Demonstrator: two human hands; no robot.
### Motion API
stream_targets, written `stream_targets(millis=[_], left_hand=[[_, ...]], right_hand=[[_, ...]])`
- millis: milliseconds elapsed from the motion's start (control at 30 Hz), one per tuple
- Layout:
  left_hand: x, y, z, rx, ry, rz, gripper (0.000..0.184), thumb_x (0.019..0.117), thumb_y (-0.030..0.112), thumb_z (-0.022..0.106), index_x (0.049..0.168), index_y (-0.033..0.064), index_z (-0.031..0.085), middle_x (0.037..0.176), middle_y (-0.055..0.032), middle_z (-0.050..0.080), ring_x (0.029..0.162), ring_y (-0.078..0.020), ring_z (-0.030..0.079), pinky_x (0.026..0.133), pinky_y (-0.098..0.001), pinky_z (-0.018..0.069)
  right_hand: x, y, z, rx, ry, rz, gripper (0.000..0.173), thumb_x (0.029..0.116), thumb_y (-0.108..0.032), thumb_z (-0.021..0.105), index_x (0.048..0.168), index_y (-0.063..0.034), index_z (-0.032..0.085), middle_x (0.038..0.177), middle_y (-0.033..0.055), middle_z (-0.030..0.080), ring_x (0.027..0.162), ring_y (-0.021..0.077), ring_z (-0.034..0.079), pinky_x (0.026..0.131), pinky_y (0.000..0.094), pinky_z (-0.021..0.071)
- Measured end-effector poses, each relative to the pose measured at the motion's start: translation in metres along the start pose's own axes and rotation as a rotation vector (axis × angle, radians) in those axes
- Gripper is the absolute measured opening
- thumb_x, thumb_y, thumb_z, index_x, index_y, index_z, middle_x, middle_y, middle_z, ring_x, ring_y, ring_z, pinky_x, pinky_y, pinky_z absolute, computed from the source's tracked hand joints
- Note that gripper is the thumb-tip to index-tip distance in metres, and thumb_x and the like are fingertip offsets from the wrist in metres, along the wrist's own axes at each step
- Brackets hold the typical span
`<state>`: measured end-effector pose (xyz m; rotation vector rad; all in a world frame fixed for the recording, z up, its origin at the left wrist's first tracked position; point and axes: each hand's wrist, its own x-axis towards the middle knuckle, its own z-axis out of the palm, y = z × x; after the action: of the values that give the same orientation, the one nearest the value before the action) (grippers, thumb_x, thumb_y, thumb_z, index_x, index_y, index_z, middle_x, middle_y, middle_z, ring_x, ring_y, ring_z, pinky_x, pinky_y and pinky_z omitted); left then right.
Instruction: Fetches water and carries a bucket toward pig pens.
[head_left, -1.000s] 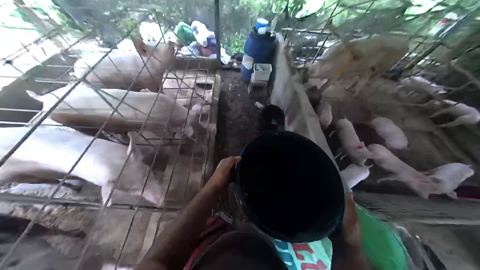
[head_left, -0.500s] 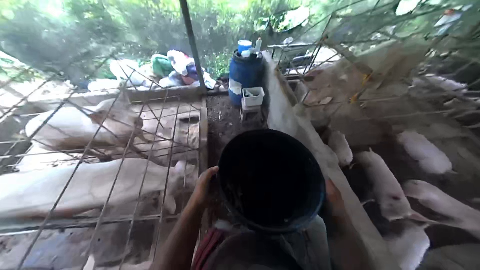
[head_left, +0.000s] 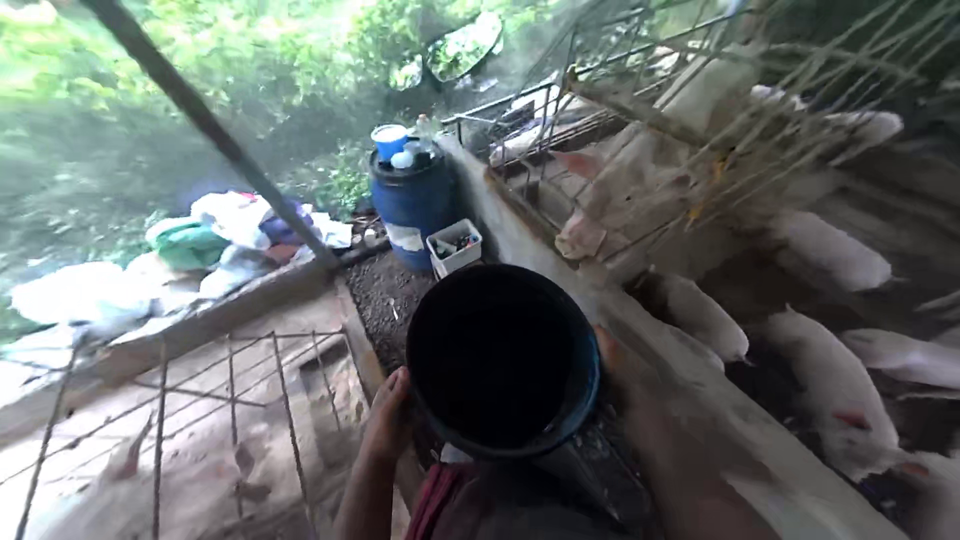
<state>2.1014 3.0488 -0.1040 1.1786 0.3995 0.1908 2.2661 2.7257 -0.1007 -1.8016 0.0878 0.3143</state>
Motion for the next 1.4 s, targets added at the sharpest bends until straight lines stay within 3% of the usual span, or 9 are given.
stream_targets(millis=[167,267,633,800,900,1000,1133,1233,1400], left_hand=[[0.145,0.06,-0.001,0.11,-0.047,-0.064,0.061,0.0887,0.062,0.07,0.117,0.0085,0.063,0.096,-0.0042,0.073,0.086,-0.0153,0.072,0.078,-0.0373,0.0632],[0.23,0.078,0.014,0.209,-0.055,-0.083,0.052,0.0956,0.057,0.062,0.117,0.0086,0.06,0.09,-0.0018,0.071,0.077,-0.0127,0.07,0.069,-0.0338,0.0621],[0.46,0.09,0.133,0.48,0.058,-0.273,0.033,0.1101,0.036,0.044,0.108,0.0069,0.06,0.074,-0.0003,0.062,0.056,-0.0094,0.06,0.049,-0.028,0.0548],[0.526,0.085,0.174,0.512,0.058,-0.35,0.038,0.1098,0.038,0.046,0.113,0.003,0.061,0.072,-0.0048,0.063,0.053,-0.0135,0.061,0.048,-0.0318,0.0568],[0.555,0.085,0.195,0.483,0.043,-0.364,0.041,0.1108,0.041,0.041,0.1,0.0058,0.06,0.065,-0.0024,0.059,0.049,-0.0132,0.059,0.046,-0.0318,0.0554],[0.571,0.088,0.208,0.479,0.022,-0.368,0.045,0.1121,0.04,0.036,0.093,0.0078,0.06,0.062,-0.0018,0.059,0.049,-0.0128,0.059,0.046,-0.0312,0.0557],[0.585,0.089,0.216,0.477,0.015,-0.361,0.048,0.1118,0.04,0.034,0.085,0.009,0.06,0.061,-0.0013,0.06,0.049,-0.012,0.059,0.047,-0.0309,0.0554],[0.592,0.088,0.221,0.489,0.017,-0.354,0.049,0.1119,0.039,0.034,0.081,0.0097,0.059,0.059,-0.0004,0.058,0.048,-0.012,0.058,0.047,-0.0312,0.0552],[0.599,0.093,0.235,0.512,0.055,-0.359,0.048,0.1121,0.037,0.032,0.08,0.0103,0.056,0.059,0.0,0.056,0.048,-0.0125,0.058,0.047,-0.0321,0.0556]], right_hand=[[0.11,-0.033,0.054,0.122,0.112,0.081,0.046,0.1132,-0.03,0.032,0.132,-0.0024,0.063,0.122,0.0122,0.068,0.112,0.012,0.064,0.099,0.034,0.0535],[0.183,-0.051,0.062,-0.04,0.106,0.072,0.042,0.1113,-0.024,0.038,0.136,0.001,0.061,0.128,0.0205,0.067,0.121,0.0234,0.063,0.106,0.0424,0.0496],[0.432,-0.025,0.057,-0.057,0.02,0.364,0.038,0.1109,-0.014,0.041,0.139,0.0049,0.058,0.14,0.0267,0.06,0.134,0.0347,0.055,0.115,0.0484,0.0408],[0.502,0.006,0.052,-0.021,0.046,0.434,0.039,0.1107,-0.023,0.046,0.136,0.0033,0.06,0.136,0.0245,0.063,0.129,0.0345,0.059,0.112,0.0508,0.045],[0.521,-0.004,0.045,0.138,0.063,0.492,0.041,0.1128,-0.022,0.041,0.141,0.004,0.055,0.14,0.0231,0.06,0.13,0.0299,0.058,0.112,0.0457,0.0444],[0.528,-0.004,0.052,0.59,0.162,0.541,0.041,0.1131,-0.031,0.035,0.131,-0.0026,0.058,0.116,0.011,0.066,0.101,0.0142,0.063,0.089,0.034,0.0547],[0.538,-0.01,0.056,0.779,0.235,0.62,0.048,0.1117,-0.042,0.036,0.132,-0.0056,0.059,0.115,0.0112,0.066,0.1,0.0174,0.064,0.087,0.0401,0.0551],[0.541,-0.013,0.049,0.595,0.182,0.533,0.043,0.1133,-0.034,0.036,0.14,-0.0061,0.056,0.128,0.0109,0.065,0.113,0.0157,0.063,0.098,0.0361,0.0531],[0.568,0.003,0.052,0.133,0.049,0.481,0.042,0.1127,-0.021,0.037,0.139,0.0058,0.055,0.139,0.0256,0.059,0.13,0.0343,0.058,0.11,0.0493,0.0463]])
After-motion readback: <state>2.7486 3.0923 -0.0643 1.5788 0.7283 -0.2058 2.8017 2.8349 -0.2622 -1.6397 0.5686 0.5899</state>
